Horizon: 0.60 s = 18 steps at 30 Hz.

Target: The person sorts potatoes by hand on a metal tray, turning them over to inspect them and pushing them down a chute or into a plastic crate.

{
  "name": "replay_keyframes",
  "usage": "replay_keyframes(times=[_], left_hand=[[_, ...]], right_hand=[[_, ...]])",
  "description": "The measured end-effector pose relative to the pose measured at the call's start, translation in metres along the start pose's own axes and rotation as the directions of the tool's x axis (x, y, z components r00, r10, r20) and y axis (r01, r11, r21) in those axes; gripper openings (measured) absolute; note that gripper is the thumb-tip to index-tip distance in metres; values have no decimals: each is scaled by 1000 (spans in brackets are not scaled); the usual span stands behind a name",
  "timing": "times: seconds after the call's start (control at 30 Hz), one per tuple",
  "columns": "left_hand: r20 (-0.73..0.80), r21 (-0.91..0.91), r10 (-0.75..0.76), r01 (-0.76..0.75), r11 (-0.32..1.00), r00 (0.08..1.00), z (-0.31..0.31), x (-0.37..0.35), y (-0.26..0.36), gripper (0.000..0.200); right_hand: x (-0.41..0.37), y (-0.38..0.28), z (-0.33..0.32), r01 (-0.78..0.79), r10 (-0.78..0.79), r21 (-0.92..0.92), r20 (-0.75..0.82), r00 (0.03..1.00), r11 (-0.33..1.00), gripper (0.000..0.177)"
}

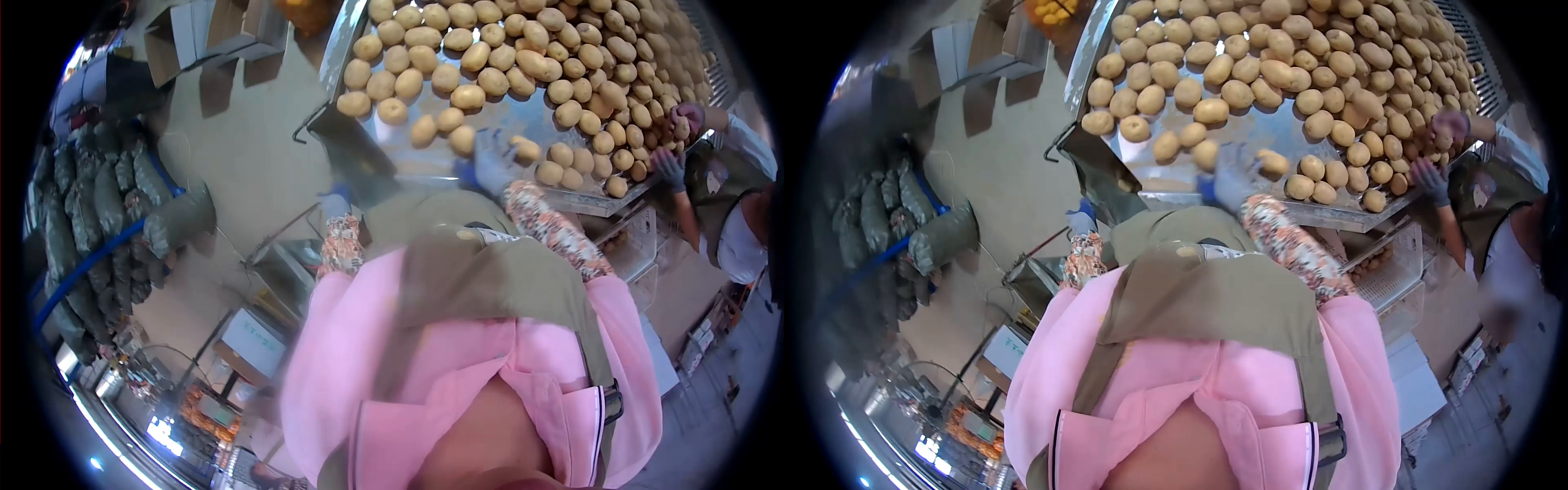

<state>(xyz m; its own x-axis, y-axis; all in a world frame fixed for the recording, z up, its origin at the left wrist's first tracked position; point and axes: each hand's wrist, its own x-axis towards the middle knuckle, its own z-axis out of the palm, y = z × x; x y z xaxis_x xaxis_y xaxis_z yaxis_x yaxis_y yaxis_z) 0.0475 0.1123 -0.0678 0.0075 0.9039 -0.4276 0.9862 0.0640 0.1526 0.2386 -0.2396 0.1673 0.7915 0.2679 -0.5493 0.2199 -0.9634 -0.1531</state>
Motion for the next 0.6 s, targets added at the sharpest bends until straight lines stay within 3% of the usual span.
replay_keyframes(times=[0.03,0.07,0.1,0.17,0.2,0.23,0.27,0.3,0.33,0.37,0.43,0.47,0.5,0.53,0.6], left_hand=[[-275,-69,224,-252,965,935,-23,-37,33,66],[-530,-72,388,-496,866,754,-60,-87,77,56],[-561,-2,543,-658,753,625,-86,-99,115,59],[-604,108,730,-875,472,319,-110,-104,183,62],[-625,148,763,-935,324,165,-110,-102,219,62],[-417,-462,794,-856,233,441,-106,-104,252,60],[-80,-894,844,-413,175,530,-104,-113,278,58],[44,-685,870,-619,384,491,-134,-158,310,52],[-63,-537,959,-819,202,277,-125,-158,329,56],[-10,-128,941,-934,334,338,-127,-178,346,73],[80,-62,852,-851,522,517,-71,-185,364,85],[115,130,849,-855,502,516,-65,-211,358,85],[148,316,842,-832,457,519,-63,-233,349,85],[154,317,837,-828,462,526,-62,-238,340,85],[226,237,908,-924,301,354,-58,-242,316,79]], right_hand=[[0,-10,-6,102,-139,352,80,987,930,70],[19,-6,48,415,-408,405,-107,907,815,64],[24,-13,40,586,-658,630,-153,737,510,54],[34,-27,-13,580,-668,715,-214,713,390,41],[52,-22,-44,355,-575,871,-105,811,341,37],[81,-15,-65,107,-494,962,34,869,253,33],[113,-1,-73,251,-238,876,-162,958,413,30],[137,17,-80,314,1,743,-391,921,591,27],[141,35,-111,392,-49,396,-648,760,830,32],[143,57,-142,325,-198,-11,-813,548,946,37],[174,104,-136,223,-82,38,-859,506,974,54],[179,118,-118,47,34,85,-763,645,995,66],[178,116,-103,48,33,84,-760,649,995,66],[168,112,-86,28,22,62,-689,724,998,70],[144,96,-74,8,20,53,-500,866,999,75]])
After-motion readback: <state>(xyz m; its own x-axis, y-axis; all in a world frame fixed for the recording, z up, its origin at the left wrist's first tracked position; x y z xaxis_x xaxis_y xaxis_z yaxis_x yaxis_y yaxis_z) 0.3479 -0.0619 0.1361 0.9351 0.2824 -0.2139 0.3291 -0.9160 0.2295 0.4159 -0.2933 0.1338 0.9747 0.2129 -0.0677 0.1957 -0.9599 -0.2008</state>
